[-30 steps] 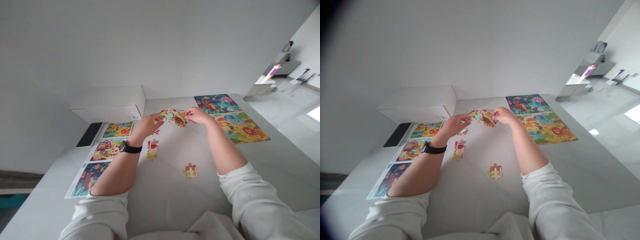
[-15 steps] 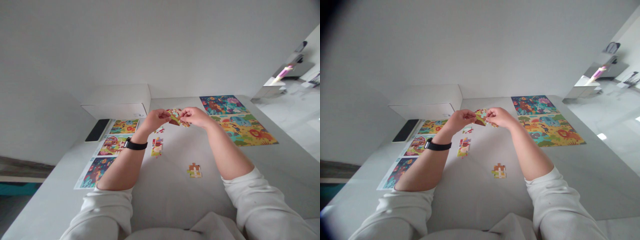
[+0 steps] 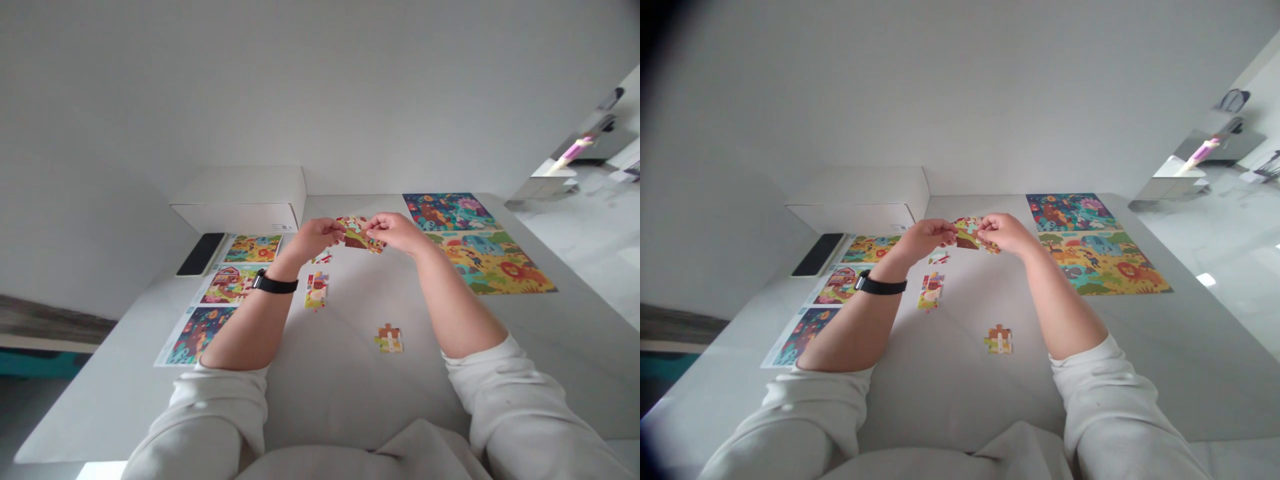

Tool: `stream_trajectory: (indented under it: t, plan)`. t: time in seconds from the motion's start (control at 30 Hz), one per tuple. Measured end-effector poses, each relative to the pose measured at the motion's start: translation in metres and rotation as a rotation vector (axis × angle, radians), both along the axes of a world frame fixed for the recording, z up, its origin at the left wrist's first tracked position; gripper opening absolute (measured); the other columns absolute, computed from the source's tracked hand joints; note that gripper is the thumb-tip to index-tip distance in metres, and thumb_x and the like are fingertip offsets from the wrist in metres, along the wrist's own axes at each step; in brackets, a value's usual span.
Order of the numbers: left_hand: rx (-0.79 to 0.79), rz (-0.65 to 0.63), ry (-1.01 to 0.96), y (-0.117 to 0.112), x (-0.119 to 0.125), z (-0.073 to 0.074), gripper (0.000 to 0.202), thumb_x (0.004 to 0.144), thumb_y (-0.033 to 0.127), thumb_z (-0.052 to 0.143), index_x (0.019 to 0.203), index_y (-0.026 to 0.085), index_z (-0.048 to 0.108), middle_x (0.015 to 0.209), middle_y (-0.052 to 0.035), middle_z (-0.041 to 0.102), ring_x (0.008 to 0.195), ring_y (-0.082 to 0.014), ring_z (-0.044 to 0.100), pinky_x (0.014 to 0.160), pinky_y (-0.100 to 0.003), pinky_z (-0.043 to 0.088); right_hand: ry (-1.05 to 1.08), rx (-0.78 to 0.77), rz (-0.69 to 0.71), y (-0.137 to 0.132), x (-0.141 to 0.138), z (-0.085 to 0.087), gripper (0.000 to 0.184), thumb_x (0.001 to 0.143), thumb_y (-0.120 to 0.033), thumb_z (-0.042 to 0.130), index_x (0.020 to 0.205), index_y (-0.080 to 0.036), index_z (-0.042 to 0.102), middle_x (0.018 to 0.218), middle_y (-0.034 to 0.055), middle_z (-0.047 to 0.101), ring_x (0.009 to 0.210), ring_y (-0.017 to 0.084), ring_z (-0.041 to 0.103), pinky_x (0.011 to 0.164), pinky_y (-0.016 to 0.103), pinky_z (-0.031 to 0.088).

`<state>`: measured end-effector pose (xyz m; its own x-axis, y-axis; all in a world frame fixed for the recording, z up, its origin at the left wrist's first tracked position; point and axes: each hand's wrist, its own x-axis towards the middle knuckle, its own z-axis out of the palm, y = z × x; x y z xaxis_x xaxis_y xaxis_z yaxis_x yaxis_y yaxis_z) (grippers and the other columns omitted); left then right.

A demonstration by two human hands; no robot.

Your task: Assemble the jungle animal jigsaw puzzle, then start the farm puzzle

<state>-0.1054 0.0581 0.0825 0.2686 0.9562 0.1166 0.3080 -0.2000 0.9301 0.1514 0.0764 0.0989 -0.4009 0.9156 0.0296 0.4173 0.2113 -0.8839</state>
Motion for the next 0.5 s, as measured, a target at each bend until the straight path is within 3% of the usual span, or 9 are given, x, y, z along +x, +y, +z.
stream_trajectory:
  t: [0.13,0.27,0.5]
  plan:
    - [0.061,0.072,0.026,-0.007,0.005,0.008,0.027,0.088,0.04,0.068,0.1,0.017,0.075,0.085,-0.0065,0.077,0.072,-0.0145,0.067,0.067,-0.026,0.051,-0.017,0.013,-0.006,-0.006,0.002,0.003,0.016,0.087,-0.033,0.074,0.092,-0.019,0.068,0.084,0.003,0.074,0.071,0.015,0.064,0.066,0.025,0.047]
    - [0.171,0.102,0.141,-0.03,0.01,0.018,0.03,0.094,0.042,0.064,0.107,0.017,0.076,0.086,-0.0052,0.076,0.073,-0.0149,0.067,0.067,-0.026,0.05,-0.054,0.022,-0.019,-0.022,0.004,0.009,0.016,0.087,-0.033,0.075,0.092,-0.019,0.069,0.086,0.0046,0.075,0.075,0.017,0.067,0.071,0.027,0.049]
    - [0.333,0.028,0.256,-0.088,0.013,0.029,0.035,0.093,0.039,0.068,0.12,0.017,0.071,0.123,-0.011,0.074,0.099,-0.0193,0.072,0.088,-0.031,0.058,-0.097,0.039,-0.008,-0.06,0.01,0.006,0.01,0.087,-0.026,0.075,0.093,-0.019,0.071,0.089,0.0046,0.077,0.079,0.017,0.068,0.074,0.027,0.051]
